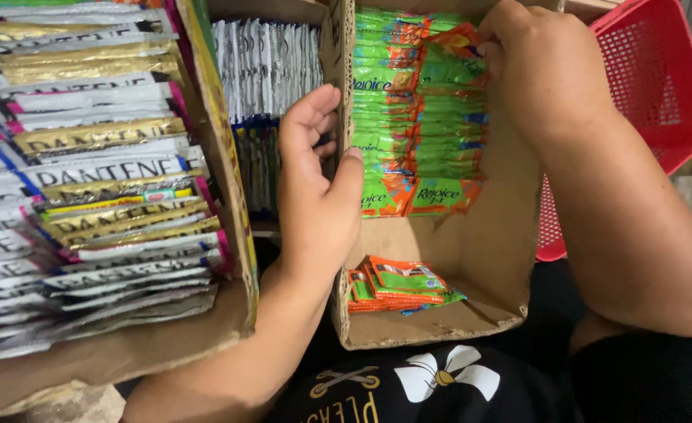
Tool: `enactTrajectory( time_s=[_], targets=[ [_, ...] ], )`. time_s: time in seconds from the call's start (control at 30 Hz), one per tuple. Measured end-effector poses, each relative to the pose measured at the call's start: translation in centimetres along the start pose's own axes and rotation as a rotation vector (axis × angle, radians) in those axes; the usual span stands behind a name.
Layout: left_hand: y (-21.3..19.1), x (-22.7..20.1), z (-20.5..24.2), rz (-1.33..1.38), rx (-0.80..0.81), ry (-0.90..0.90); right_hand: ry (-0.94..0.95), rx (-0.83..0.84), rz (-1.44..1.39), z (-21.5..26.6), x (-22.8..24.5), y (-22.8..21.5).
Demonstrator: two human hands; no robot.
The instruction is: The person sits on the floor and organizes small shampoo sachets from a red basket into a cardboard box. They pick up sachets, align them, and place them in neat rows within the box, occasionally adjusting the stack to ensure they fit properly.
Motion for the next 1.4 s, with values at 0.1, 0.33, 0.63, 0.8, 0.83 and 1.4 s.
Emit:
enactTrajectory(
  time_s=[0.1,0.33,0.63,0.8,0.83,1.4],
  targets=[
    [0.2,-0.2,0.0,0.07,0.004,-0.029,0.02,0.002,-0.035,-0.4,0.6,-0.5],
    [0.1,-0.5,0.2,0.047,0.004,-0.033,-0.053,-0.02,-0.101,-0.4,1.4,-2.6],
    [0.1,-3.7,0.3,-0.176,0.072,0.231,0.273,0.177,-1.602,4.8,4.3,-3.8],
    [0.2,-4.3,0.3,-0.299,0.122,0.335,0.294,0.105,-0.927,5.5,6.9,-4.3],
    [0.3,-4.4,0.3,-0.328,0.133,0.357,0.162,-0.013,-0.757,5.3,7.4,-5.5],
    [1.2,-4.5,0.5,-0.463,0.199,0.359,-0.403,-0.117,-0.014,5.0,10.9,-9.6]
  ],
)
Point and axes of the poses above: each hand's wrist, its own z-axis away from the middle knuckle, its own y-axis out of the palm, x = y × z, the point moved 3 cm from there along -z, towards the middle knuckle, and after that the axes turned 4 degrees about z, right-handed, at the moved point
